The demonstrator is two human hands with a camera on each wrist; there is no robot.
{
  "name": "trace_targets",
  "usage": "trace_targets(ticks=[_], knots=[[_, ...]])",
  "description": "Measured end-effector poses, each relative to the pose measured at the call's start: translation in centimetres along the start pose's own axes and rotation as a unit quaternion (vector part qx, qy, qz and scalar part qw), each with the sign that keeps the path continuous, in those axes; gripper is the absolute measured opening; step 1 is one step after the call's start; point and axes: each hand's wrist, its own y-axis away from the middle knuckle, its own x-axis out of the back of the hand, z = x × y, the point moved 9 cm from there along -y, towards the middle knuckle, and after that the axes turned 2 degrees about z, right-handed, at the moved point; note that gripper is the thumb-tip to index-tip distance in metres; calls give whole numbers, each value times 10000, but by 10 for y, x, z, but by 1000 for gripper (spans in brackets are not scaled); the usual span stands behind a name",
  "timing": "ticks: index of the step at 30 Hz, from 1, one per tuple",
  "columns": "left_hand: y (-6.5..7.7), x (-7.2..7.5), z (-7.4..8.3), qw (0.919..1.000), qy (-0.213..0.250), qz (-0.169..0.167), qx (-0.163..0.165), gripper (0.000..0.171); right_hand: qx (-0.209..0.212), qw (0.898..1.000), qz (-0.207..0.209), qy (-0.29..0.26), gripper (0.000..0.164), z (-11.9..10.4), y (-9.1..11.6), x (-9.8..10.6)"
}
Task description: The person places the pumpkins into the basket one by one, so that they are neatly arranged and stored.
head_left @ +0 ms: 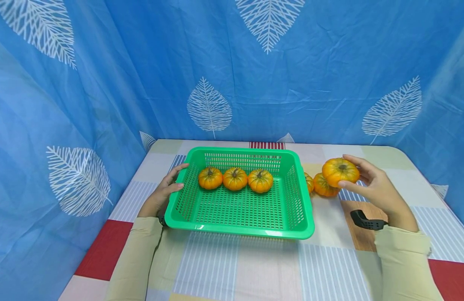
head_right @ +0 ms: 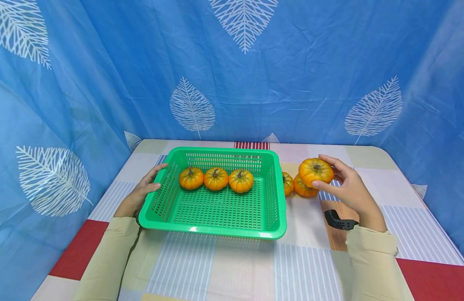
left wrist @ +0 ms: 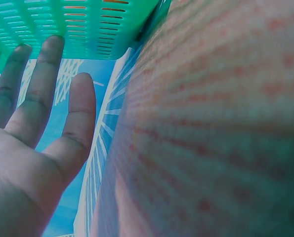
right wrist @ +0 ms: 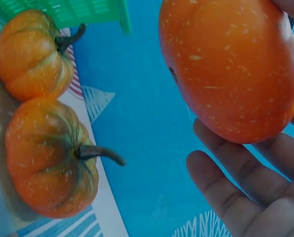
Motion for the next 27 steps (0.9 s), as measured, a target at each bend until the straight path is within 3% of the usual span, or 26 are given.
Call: trace_targets(ticks=[27], knots=[[-1,0,-3,10000,1,-5,5,69,717,9940,-780,-255,75,-46,-3,-40]])
